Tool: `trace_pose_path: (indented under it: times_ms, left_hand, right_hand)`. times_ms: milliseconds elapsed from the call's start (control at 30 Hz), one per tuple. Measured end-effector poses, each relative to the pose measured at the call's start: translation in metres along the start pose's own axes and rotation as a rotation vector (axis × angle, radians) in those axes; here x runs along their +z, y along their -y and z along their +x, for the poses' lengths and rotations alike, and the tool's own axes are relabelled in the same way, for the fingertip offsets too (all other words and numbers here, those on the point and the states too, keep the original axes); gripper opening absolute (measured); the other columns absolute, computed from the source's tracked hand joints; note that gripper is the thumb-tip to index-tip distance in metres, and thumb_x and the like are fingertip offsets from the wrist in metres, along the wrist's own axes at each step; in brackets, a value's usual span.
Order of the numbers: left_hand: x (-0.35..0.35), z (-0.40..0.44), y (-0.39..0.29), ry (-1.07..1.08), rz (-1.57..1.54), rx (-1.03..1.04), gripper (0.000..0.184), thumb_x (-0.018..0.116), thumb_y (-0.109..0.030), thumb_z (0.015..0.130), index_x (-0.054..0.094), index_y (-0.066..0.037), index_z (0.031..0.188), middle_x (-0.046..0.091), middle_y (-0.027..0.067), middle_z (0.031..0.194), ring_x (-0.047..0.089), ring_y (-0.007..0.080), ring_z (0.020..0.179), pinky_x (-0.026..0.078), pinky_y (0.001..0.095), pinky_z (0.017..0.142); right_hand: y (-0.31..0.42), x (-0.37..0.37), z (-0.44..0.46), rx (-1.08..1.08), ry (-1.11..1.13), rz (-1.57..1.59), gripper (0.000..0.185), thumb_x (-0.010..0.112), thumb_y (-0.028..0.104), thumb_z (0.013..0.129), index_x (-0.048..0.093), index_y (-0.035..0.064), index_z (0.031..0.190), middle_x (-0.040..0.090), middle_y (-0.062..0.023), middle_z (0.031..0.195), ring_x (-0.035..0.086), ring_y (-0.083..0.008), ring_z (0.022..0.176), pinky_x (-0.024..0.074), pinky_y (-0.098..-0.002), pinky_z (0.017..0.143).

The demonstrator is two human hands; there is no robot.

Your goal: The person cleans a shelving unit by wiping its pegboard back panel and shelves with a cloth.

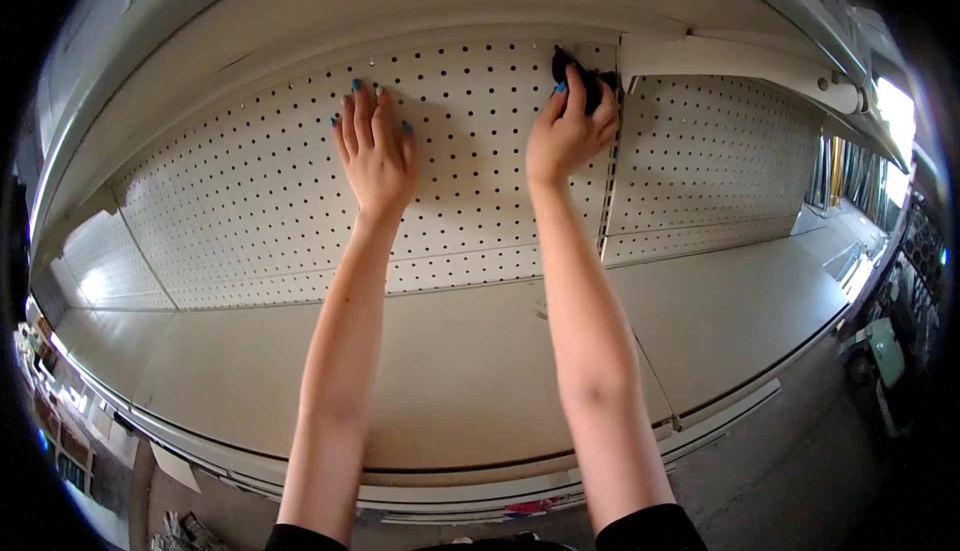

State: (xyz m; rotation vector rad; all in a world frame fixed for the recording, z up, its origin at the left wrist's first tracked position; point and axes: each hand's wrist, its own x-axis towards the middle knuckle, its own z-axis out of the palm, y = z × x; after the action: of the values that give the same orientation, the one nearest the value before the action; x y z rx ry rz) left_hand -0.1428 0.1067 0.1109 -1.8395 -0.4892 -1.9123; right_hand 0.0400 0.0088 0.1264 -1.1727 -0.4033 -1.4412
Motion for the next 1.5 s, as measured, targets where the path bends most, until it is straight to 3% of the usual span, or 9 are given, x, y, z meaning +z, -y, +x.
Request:
trace_pose_path:
  times_ms: [100, 333, 433, 533, 767, 967, 1167, 1300, 1500]
  left_hand:
    - [0.003, -0.002, 0.004, 0.008, -0.025, 0.000, 0.048, 0.042, -0.025, 0.087, 0.045, -0.005, 0.131, 0.035, 0.0180, 0.144, 0.029, 0.0378, 0.134, 0.019, 0.0520, 0.110]
    - [-0.004, -0.001, 0.020, -0.086, -0.440, 0.053, 0.047, 0.031, -0.025, 0.092, 0.048, 0.003, 0.125, 0.041, 0.0231, 0.137, 0.033, 0.0422, 0.130, 0.023, 0.0519, 0.108]
    - [-0.006, -0.003, 0.027, -0.065, -0.435, 0.087, 0.044, 0.036, -0.021, 0.089, 0.048, 0.004, 0.124, 0.041, 0.0233, 0.138, 0.034, 0.0431, 0.129, 0.025, 0.0519, 0.108]
    - [-0.009, -0.002, 0.025, -0.040, -0.383, 0.112, 0.042, 0.042, -0.014, 0.086, 0.050, 0.003, 0.124, 0.040, 0.0226, 0.139, 0.034, 0.0425, 0.130, 0.025, 0.0519, 0.108]
    - [-0.012, -0.002, 0.021, 0.034, -0.318, 0.082, 0.044, 0.047, -0.003, 0.081, 0.051, 0.000, 0.125, 0.037, 0.0224, 0.141, 0.030, 0.0420, 0.132, 0.024, 0.0523, 0.108]
    - [-0.014, -0.002, 0.016, 0.058, -0.329, 0.032, 0.043, 0.046, -0.003, 0.082, 0.052, -0.001, 0.124, 0.035, 0.0207, 0.144, 0.027, 0.0398, 0.135, 0.021, 0.0501, 0.110]
    - [-0.007, -0.003, 0.016, 0.013, -0.301, 0.078, 0.041, 0.046, -0.006, 0.082, 0.051, 0.001, 0.122, 0.034, 0.0240, 0.143, 0.028, 0.0421, 0.133, 0.021, 0.0556, 0.107]
    - [-0.006, -0.003, 0.018, 0.006, -0.343, 0.059, 0.039, 0.045, -0.007, 0.083, 0.051, 0.002, 0.121, 0.036, 0.0243, 0.141, 0.030, 0.0430, 0.132, 0.022, 0.0552, 0.107]
    - [-0.010, -0.004, 0.025, 0.017, -0.321, 0.079, 0.039, 0.043, -0.005, 0.083, 0.053, 0.004, 0.121, 0.042, 0.0211, 0.138, 0.032, 0.0410, 0.132, 0.024, 0.0501, 0.109]
  right_hand:
    - [0.043, 0.008, -0.008, 0.188, -0.038, -0.047, 0.031, 0.062, 0.010, 0.079, 0.065, 0.0229, 0.107, 0.050, -0.0121, 0.122, 0.045, -0.0345, 0.110, 0.0354, -0.0480, 0.089]
    - [0.125, -0.007, -0.069, -0.253, 0.225, 0.331, 0.028, 0.058, 0.025, 0.078, 0.069, 0.0254, 0.104, 0.052, -0.0023, 0.118, 0.045, -0.0332, 0.112, 0.0338, -0.0531, 0.098]
    - [0.118, -0.008, -0.062, -0.317, 0.255, 0.451, 0.030, 0.061, 0.020, 0.076, 0.069, 0.0256, 0.105, 0.054, -0.0028, 0.114, 0.046, -0.0332, 0.111, 0.0323, -0.0548, 0.099]
    - [0.097, -0.007, -0.045, -0.465, 0.243, 0.319, 0.033, 0.064, 0.018, 0.073, 0.068, 0.0246, 0.105, 0.054, -0.0042, 0.113, 0.047, -0.0332, 0.110, 0.0321, -0.0558, 0.099]
    - [-0.003, 0.005, 0.005, 0.057, -0.029, 0.045, 0.033, 0.065, 0.012, 0.077, 0.066, 0.0259, 0.107, 0.052, -0.0055, 0.119, 0.046, -0.0321, 0.112, 0.0352, -0.0532, 0.093]
    - [-0.007, 0.008, 0.008, 0.071, -0.067, -0.082, 0.036, 0.060, 0.011, 0.078, 0.064, 0.0212, 0.112, 0.050, -0.0109, 0.118, 0.042, -0.0366, 0.110, 0.0363, -0.0503, 0.090]
    - [0.035, 0.008, -0.002, -0.164, 0.077, 0.090, 0.042, 0.060, 0.010, 0.075, 0.062, 0.0185, 0.116, 0.049, -0.0147, 0.119, 0.041, -0.0395, 0.110, 0.0352, -0.0525, 0.092]
    - [0.100, -0.008, -0.035, -0.297, 0.309, 0.300, 0.042, 0.064, 0.009, 0.071, 0.064, 0.0175, 0.112, 0.049, -0.0106, 0.120, 0.041, -0.0399, 0.114, 0.0335, -0.0560, 0.097]
    - [0.109, 0.000, -0.040, -0.421, 0.175, 0.463, 0.035, 0.065, 0.007, 0.070, 0.069, 0.0204, 0.103, 0.051, -0.0073, 0.117, 0.046, -0.0369, 0.109, 0.0350, -0.0545, 0.096]
